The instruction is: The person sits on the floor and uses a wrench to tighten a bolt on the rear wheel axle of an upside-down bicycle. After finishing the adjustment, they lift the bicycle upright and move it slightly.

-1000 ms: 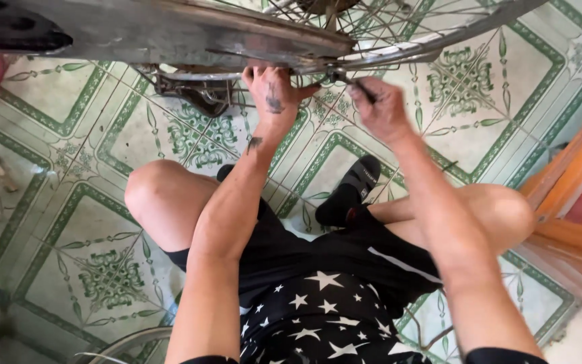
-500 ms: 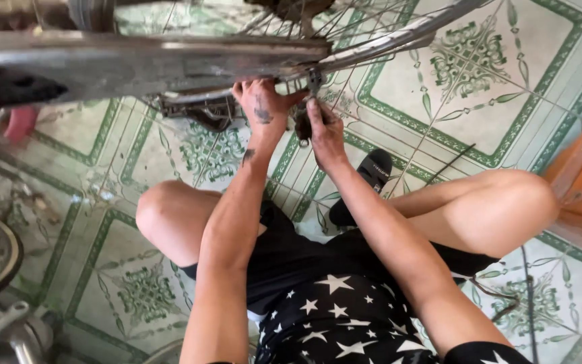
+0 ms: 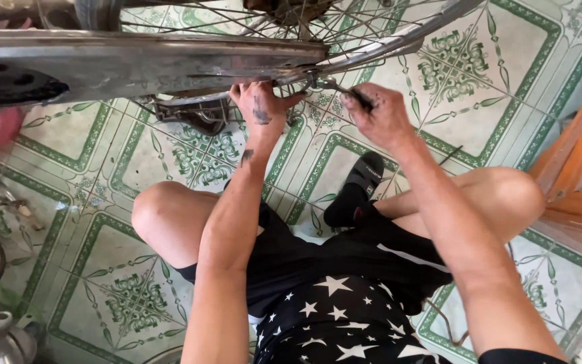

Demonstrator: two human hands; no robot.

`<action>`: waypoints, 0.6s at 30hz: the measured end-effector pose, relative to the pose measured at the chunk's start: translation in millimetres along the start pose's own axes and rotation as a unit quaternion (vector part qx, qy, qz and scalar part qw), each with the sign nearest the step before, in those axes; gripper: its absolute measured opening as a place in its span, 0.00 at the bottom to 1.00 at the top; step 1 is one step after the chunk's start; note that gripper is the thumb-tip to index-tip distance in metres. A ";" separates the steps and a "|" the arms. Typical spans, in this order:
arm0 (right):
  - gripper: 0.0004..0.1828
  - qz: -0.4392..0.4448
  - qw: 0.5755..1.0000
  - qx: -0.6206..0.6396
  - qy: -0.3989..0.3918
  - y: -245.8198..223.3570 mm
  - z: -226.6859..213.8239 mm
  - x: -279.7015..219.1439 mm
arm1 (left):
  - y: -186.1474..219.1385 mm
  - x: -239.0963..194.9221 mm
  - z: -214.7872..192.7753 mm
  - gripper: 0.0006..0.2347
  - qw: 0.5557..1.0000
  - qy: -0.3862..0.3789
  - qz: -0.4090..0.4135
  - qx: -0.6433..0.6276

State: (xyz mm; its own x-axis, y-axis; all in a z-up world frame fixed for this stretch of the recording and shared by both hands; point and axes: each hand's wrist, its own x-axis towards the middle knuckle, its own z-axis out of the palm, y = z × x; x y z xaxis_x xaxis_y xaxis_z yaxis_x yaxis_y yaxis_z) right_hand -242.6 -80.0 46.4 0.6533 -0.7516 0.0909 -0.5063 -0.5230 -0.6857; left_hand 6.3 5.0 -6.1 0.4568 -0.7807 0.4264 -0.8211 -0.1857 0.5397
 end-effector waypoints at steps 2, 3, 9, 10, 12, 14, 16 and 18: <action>0.21 -0.002 0.999 -0.044 -0.026 -4.0 -9.4 6.4 | -1.6 2.5 2.1 0.28 0.998 -0.035 -0.028 0.051; 0.20 -0.029 0.999 -0.043 -0.015 -7.0 -13.6 6.1 | -1.1 3.5 2.9 0.28 0.995 -0.052 -0.042 0.077; 0.13 -0.077 0.996 -0.050 -0.006 -19.7 -22.9 8.0 | 0.0 2.6 3.0 0.29 0.995 -0.067 -0.060 0.044; 0.14 -0.092 0.994 -0.054 -0.004 -18.4 -21.4 11.3 | 0.0 2.0 3.9 0.29 0.996 -0.049 -0.044 0.051; 0.15 -0.113 0.992 -0.062 0.000 -14.8 -18.5 18.1 | 0.1 2.3 4.8 0.29 0.998 -0.012 -0.013 0.064; 0.15 -0.125 0.990 -0.067 0.001 -10.3 -14.1 24.9 | 0.6 3.5 5.5 0.28 0.997 -0.039 -0.038 0.057; 0.16 -0.143 0.988 -0.061 0.009 -4.0 -9.3 26.6 | 1.4 2.9 4.4 0.27 0.997 -0.041 -0.044 0.049; 0.17 -0.132 0.991 -0.031 0.003 6.2 -1.0 31.3 | 1.4 1.0 2.9 0.27 0.998 -0.020 -0.032 0.040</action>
State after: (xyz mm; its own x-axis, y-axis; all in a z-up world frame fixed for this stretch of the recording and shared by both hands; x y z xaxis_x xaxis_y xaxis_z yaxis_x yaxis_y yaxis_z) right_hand -225.8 -107.2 45.7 0.7646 -0.5871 0.2659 -0.3517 -0.7258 -0.5913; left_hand 4.6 2.2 -7.0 0.4965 -0.7886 0.3628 -0.8163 -0.2821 0.5040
